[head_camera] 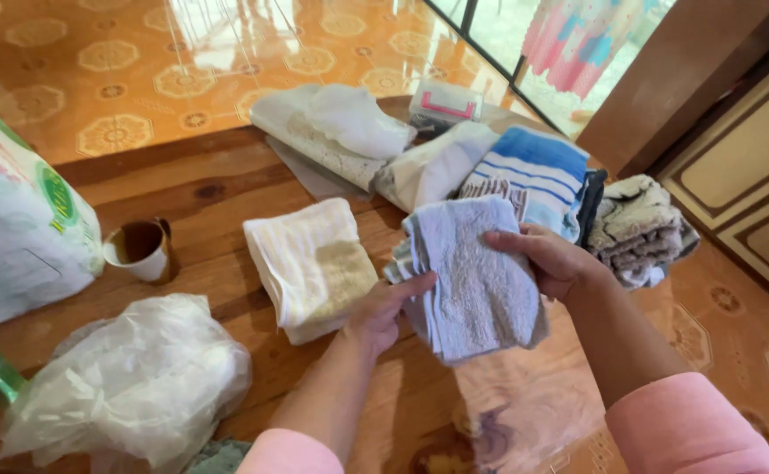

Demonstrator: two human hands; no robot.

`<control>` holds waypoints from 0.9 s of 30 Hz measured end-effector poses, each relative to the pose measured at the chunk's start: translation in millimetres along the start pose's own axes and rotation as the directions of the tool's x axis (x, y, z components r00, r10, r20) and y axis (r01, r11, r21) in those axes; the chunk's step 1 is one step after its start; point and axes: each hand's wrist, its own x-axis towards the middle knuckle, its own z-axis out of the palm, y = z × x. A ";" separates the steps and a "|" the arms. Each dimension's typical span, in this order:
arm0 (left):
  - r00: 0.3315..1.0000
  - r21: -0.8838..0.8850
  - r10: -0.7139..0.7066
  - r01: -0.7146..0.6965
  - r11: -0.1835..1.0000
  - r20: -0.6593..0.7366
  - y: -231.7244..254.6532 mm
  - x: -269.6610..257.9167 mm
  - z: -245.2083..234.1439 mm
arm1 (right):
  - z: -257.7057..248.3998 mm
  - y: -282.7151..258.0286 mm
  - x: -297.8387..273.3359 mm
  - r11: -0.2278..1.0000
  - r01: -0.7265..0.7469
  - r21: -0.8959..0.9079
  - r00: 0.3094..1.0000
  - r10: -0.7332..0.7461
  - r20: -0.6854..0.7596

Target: Folding and organizing various pieces of clothing and fabric on a table and shelf.

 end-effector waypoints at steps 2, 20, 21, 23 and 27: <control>1.000 -0.226 -0.021 0.025 0.974 0.016 39.4 -21.5 12.7 | -8.6 1.4 30.1 0.992 0.117 -0.048 0.990 -0.120 -0.078; 0.945 -0.495 0.002 -0.173 0.851 -0.327 78.4 -13.6 -40.9 | 73.2 43.1 77.7 0.960 0.251 0.125 0.932 -0.205 -0.298; 0.945 -0.498 0.004 -0.176 0.849 -0.328 87.2 -24.2 -28.8 | 96.4 28.9 48.7 0.960 0.252 0.122 0.933 -0.207 -0.295; 0.944 -0.468 0.015 -0.177 0.866 -0.329 103.8 -44.5 -2.7 | 140.5 0.8 -9.6 0.927 0.301 -0.223 0.903 -0.352 -0.247; 0.942 -0.336 0.120 -0.228 0.914 -0.314 108.8 -32.5 -4.6 | 156.8 4.8 15.8 0.924 0.334 -0.187 0.933 -0.352 -0.072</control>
